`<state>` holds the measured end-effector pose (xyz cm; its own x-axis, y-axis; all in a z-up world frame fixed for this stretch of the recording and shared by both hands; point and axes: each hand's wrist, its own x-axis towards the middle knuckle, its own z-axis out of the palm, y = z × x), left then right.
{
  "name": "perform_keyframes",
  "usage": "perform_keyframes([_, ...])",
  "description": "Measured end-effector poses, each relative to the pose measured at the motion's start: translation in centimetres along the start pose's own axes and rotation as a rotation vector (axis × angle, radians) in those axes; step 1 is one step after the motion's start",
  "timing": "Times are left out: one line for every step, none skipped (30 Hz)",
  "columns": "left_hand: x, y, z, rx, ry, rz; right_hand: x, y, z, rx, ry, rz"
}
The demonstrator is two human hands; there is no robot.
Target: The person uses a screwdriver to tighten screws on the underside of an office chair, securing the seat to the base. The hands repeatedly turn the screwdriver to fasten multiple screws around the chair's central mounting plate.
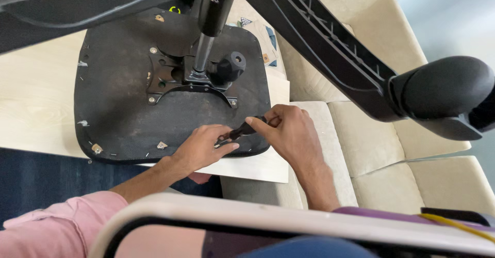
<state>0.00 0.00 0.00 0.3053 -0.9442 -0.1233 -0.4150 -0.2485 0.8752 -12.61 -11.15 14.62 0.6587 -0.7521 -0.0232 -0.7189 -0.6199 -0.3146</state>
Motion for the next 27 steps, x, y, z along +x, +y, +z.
perform_keyframes([0.0,-0.8,0.4,0.026,0.003,0.016,0.0,-0.1,0.2,-0.008,0.022,-0.001])
perform_keyframes([0.1,-1.5,0.8,0.052,0.005,0.031,-0.1,-0.1,0.4,-0.015,0.043,-0.002])
perform_keyframes([0.2,-2.2,1.2,0.078,0.008,0.045,-0.2,-0.2,0.6,-0.022,0.063,-0.003])
perform_keyframes([0.4,-2.7,1.7,0.098,0.049,0.069,-0.2,-0.3,0.8,-0.033,0.023,0.047])
perform_keyframes([0.5,-3.3,2.1,0.117,0.091,0.090,-0.1,-0.5,1.1,-0.043,-0.019,0.096])
perform_keyframes([0.6,-3.8,2.5,0.136,0.133,0.111,-0.1,-0.7,1.2,-0.053,-0.061,0.144])
perform_keyframes([0.7,-4.2,2.8,0.127,0.147,0.142,-0.4,-0.8,1.2,-0.019,-0.004,0.042])
perform_keyframes([0.7,-4.5,3.0,0.118,0.162,0.172,-0.8,-0.9,1.1,0.015,0.052,-0.060])
perform_keyframes([0.8,-4.7,3.1,0.109,0.178,0.201,-1.0,-1.1,0.9,0.049,0.107,-0.165])
perform_keyframes([0.8,-4.8,3.2,0.136,0.189,0.225,-1.2,-1.2,0.6,0.059,0.059,-0.191])
perform_keyframes([0.8,-4.9,3.3,0.163,0.197,0.249,-1.8,-1.1,0.1,0.068,0.011,-0.215])
perform_keyframes([0.8,-4.9,3.4,0.189,0.206,0.273,-2.2,-1.1,-0.3,0.077,-0.037,-0.240])
perform_keyframes([0.8,-4.8,3.4,0.171,0.201,0.257,-2.5,-1.1,-0.8,0.080,-0.087,-0.266])
perform_keyframes([0.7,-4.6,3.4,0.152,0.196,0.241,-2.8,-1.1,-1.3,0.083,-0.138,-0.292])
perform_keyframes([0.6,-4.6,3.3,0.135,0.191,0.224,-3.0,-1.1,-1.7,0.088,-0.189,-0.318])
perform_keyframes([0.4,-4.5,3.2,0.131,0.183,0.213,-3.2,-1.2,-1.8,0.064,-0.146,-0.396])
perform_keyframes([0.4,-4.4,3.1,0.125,0.177,0.203,-3.4,-1.3,-1.9,0.038,-0.103,-0.475])
perform_keyframes([0.4,-4.3,3.1,0.119,0.170,0.193,-3.5,-1.4,-1.9,0.012,-0.060,-0.553])
perform_keyframes([0.4,-4.2,3.1,0.132,0.168,0.187,-3.5,-1.5,-1.9,-0.044,-0.070,-0.532])
perform_keyframes([0.5,-4.1,3.1,0.144,0.167,0.182,-3.4,-1.6,-1.8,-0.100,-0.080,-0.511])
perform_keyframes([0.4,-4.2,3.1,0.159,0.161,0.175,-3.4,-1.7,-1.6,-0.152,-0.091,-0.486])
perform_keyframes([0.2,-4.3,3.1,0.170,0.174,0.208,-3.2,-1.8,-1.5,-0.216,-0.134,-0.456])
perform_keyframes([0.1,-4.4,3.1,0.178,0.189,0.247,-2.9,-1.8,-1.7,-0.285,-0.174,-0.425])
perform_keyframes([0.1,-4.4,3.1,0.185,0.205,0.286,-2.6,-1.7,-1.8,-0.353,-0.213,-0.393])
perform_keyframes([0.1,-4.3,3.2,0.180,0.217,0.279,-2.4,-1.7,-1.8,-0.374,-0.207,-0.402])
perform_keyframes([0.0,-4.2,3.3,0.175,0.230,0.271,-2.2,-1.7,-1.8,-0.395,-0.201,-0.410])
perform_keyframes([-0.1,-4.2,3.4,0.168,0.249,0.260,-1.8,-1.8,-1.6,-0.418,-0.197,-0.426])
